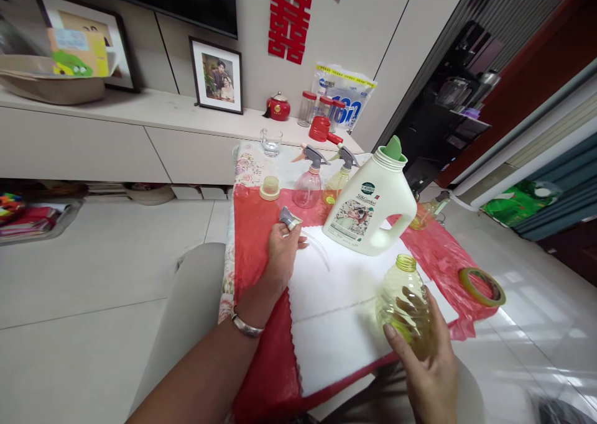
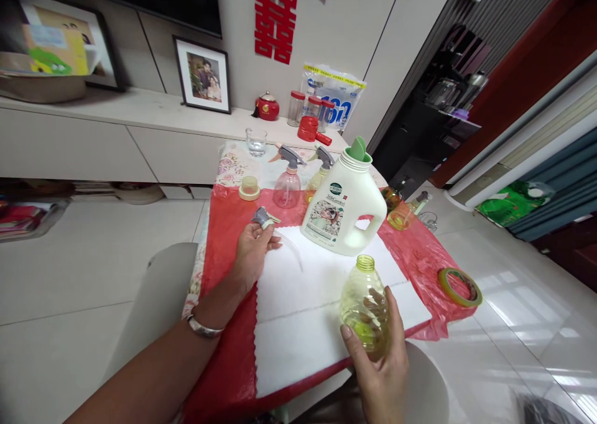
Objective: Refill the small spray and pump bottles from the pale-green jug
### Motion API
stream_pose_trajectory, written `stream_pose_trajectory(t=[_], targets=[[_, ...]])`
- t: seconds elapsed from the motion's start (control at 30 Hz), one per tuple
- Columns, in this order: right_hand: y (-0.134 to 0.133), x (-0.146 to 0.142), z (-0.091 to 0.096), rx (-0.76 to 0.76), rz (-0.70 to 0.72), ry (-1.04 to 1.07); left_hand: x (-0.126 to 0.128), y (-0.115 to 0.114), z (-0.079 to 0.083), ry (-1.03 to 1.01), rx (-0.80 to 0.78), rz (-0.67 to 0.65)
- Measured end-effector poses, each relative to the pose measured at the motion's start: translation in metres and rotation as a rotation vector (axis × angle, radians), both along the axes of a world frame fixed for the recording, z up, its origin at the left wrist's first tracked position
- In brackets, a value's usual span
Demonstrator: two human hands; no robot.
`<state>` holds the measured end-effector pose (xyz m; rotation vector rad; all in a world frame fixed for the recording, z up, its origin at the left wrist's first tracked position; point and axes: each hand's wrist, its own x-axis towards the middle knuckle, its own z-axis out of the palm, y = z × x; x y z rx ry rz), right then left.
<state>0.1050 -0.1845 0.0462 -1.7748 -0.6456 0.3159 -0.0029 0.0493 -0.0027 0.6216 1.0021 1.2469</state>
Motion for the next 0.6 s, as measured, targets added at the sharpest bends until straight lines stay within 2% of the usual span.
stream_pose_trajectory(t=[0.33,0.6], targets=[[0.004,0.012,-0.024,0.103,0.091,-0.024,-0.001,0.002,-0.003,0.085,-0.036,0.038],[0.017,0.001,-0.024,0.143,0.177,0.085,-0.002,0.004,-0.007,0.057,-0.019,0.023]])
